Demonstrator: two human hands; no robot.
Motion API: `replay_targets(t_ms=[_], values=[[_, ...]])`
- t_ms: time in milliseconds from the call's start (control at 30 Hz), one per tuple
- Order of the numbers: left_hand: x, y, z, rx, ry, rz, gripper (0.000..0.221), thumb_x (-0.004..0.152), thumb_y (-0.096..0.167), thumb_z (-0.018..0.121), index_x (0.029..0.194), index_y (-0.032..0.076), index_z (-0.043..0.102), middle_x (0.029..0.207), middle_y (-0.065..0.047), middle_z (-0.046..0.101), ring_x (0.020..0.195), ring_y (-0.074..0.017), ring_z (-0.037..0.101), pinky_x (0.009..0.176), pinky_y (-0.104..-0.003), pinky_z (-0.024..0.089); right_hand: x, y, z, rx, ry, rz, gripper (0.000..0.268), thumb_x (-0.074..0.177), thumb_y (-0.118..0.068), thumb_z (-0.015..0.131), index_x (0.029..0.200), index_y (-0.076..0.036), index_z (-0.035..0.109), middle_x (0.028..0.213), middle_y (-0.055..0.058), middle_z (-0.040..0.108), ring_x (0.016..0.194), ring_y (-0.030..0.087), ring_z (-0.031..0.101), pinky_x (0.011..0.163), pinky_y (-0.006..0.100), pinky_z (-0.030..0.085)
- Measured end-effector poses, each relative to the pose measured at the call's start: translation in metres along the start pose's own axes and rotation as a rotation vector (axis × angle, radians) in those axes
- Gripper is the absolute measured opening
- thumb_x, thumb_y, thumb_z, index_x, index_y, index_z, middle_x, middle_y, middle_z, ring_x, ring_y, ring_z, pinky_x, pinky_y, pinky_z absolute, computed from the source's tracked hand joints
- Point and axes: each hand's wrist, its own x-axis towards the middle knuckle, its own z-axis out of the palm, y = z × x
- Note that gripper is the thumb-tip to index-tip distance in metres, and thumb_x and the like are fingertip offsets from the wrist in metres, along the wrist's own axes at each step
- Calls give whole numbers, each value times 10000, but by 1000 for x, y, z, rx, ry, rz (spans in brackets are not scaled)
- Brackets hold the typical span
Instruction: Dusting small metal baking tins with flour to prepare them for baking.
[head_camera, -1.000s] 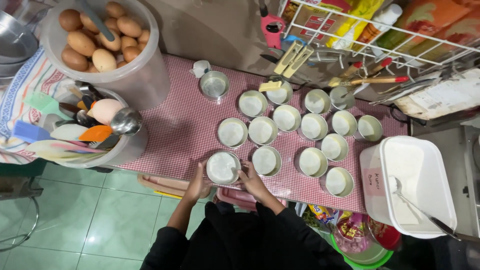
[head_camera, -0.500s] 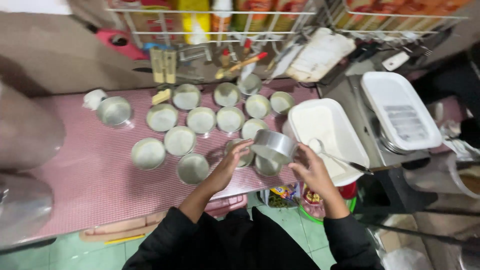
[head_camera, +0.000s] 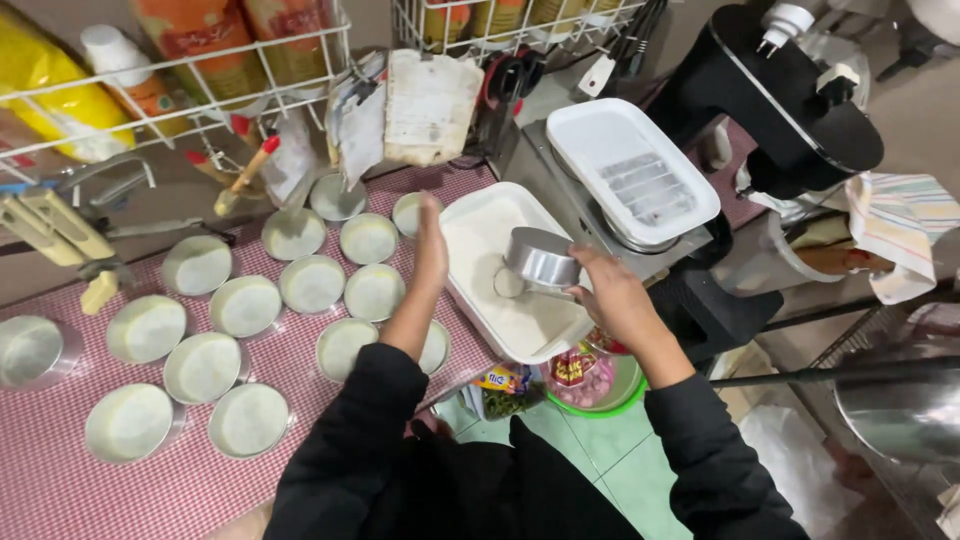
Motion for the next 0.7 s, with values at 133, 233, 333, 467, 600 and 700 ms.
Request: replay_targets(t_ms=[133,233,333,467,600,700], values=[[-11,-25,42,311,-451,-194,931,978,788,185,1640,144,66,1646,-257,198,1510,-438,215,1231,-583,191,5,-2,-2,48,4,-51,591,830,-337,784,1347,-128,590,1209,54,684,1171,276,661,940,398,559],[0,-29,37,139,42,-107,785,1060,635,176,1554,62,386,1651,-218,252,1559,-364,118,1284,-475,46,2,1,-8,94,-41,64,571,903,-345,743,1396,-125,556,1188,49,675,1155,251,666,871,380,577],[-12,-24,52,262,-327,-216,894,981,787,239,1638,186,171,1669,-213,179,1547,-400,83,1257,-564,81,5,-1,1,70,4,-88,561,872,-310,757,1354,-88,575,1220,107,669,1205,297,651,953,402,548],[-18,-32,52,132,-20,-302,971,909,777,386,1580,80,311,1571,-294,341,1500,-410,272,1240,-531,184,-2,-7,-1,245,-16,-30,560,884,-251,758,1366,-49,557,1252,149,658,1218,339,637,966,429,542],[-11,-57,38,232,-138,-152,870,998,752,84,1616,174,289,1698,-185,87,1564,-356,-71,1137,-684,-199,-3,-4,0,385,-48,22,589,874,-235,768,1382,-52,533,1310,141,646,1237,336,627,999,428,530],[-15,-69,48,300,-417,-209,911,963,827,103,1651,233,172,1670,-271,14,1548,-393,-37,1139,-683,-164,4,0,2,637,-101,271,657,830,-195,835,1397,-31,547,1282,223,665,1214,402,630,1019,458,542]])
